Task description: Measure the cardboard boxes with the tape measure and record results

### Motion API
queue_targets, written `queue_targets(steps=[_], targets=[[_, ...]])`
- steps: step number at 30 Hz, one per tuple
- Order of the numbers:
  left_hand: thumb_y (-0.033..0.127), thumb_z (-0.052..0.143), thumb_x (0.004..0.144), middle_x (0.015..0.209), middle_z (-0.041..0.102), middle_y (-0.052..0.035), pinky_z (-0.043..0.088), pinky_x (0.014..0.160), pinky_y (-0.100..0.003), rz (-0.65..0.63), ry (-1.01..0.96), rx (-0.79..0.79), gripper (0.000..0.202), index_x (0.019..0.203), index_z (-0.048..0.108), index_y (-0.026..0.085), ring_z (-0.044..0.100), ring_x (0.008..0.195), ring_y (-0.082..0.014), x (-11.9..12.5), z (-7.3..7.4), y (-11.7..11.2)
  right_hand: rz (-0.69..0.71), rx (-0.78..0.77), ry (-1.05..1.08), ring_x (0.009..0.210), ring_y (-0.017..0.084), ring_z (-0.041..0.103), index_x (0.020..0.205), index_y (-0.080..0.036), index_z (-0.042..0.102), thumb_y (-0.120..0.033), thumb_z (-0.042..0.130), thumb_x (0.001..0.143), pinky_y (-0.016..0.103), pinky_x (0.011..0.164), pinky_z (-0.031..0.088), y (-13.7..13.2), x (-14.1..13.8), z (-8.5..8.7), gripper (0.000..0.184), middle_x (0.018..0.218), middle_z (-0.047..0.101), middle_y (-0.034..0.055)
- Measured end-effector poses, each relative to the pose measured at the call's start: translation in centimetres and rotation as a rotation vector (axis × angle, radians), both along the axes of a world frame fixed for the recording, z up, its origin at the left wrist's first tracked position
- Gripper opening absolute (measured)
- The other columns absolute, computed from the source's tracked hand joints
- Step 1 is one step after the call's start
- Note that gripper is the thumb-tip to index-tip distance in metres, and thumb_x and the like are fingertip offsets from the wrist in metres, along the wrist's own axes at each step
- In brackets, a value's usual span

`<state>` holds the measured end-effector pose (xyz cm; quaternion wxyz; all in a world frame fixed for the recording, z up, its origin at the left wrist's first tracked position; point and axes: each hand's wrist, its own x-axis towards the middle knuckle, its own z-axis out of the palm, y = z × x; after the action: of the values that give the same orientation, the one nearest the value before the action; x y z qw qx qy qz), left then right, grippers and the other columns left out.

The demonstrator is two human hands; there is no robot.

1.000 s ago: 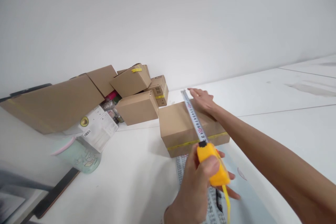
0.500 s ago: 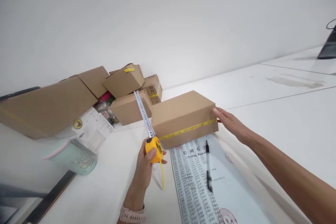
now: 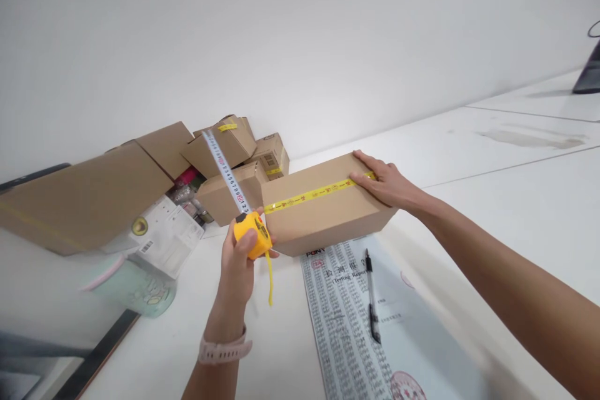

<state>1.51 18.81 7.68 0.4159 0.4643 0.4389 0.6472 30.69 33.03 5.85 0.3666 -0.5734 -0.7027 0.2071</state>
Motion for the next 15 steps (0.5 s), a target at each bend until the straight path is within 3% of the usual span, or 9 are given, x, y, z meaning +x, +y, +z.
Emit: queue_targets(steps=[3,5,9,12,15], targets=[[0.048,0.087,0.069,0.118,0.062,-0.0086,0.060,0.058,-0.027,-0.010,-0.043,0.029,0.063,0.119,0.057,0.023,0.066,0.077,-0.0170,2.6,-0.3,-2.4,0.026,-0.007,0.030,0.145,0.038,0.042,0.161,-0.039,0.030,-0.073,0.039,0.093,0.058,0.117,0.040,-0.2,0.1,-0.1,0.076,0.166,0.036,-0.0020],[0.049,0.088,0.067,0.123,0.061,-0.0104,0.059,0.055,-0.025,-0.145,-0.124,-0.057,0.063,0.116,0.057,0.022,0.064,0.075,-0.0148,5.0,-1.0,-4.2,0.038,-0.008,0.053,0.144,0.037,0.044,0.161,-0.037,0.029,-0.070,0.036,0.095,0.055,0.117,0.041,-0.4,0.2,-0.1,0.074,0.167,0.033,-0.0017],[0.053,0.091,0.061,0.105,0.061,-0.0059,0.059,0.052,-0.022,-0.435,-0.253,-0.299,0.067,0.107,0.056,0.020,0.058,0.068,-0.0100,9.3,-3.2,-6.5,0.036,-0.010,0.078,0.142,0.037,0.047,0.161,-0.037,0.030,-0.069,0.034,0.096,0.055,0.115,0.045,-0.4,0.3,-0.3,0.073,0.166,0.034,-0.0017],[0.057,0.091,0.056,0.090,0.055,-0.0004,0.057,0.050,-0.019,-0.512,-0.292,-0.395,0.071,0.102,0.053,0.020,0.056,0.066,-0.0090,11.2,-4.5,-7.1,0.043,0.012,0.096,0.140,0.038,0.049,0.161,-0.038,0.031,-0.070,0.035,0.096,0.056,0.112,0.047,-0.3,0.4,-0.5,0.073,0.166,0.035,-0.0016],[0.056,0.092,0.053,0.091,0.053,-0.0001,0.055,0.047,-0.017,-0.526,-0.316,-0.443,0.074,0.102,0.049,0.020,0.056,0.067,-0.0091,12.1,-4.9,-7.3,0.044,0.009,0.086,0.141,0.038,0.047,0.161,-0.038,0.030,-0.071,0.034,0.096,0.056,0.113,0.046,-0.4,0.3,-0.5,0.073,0.167,0.032,-0.0012]])
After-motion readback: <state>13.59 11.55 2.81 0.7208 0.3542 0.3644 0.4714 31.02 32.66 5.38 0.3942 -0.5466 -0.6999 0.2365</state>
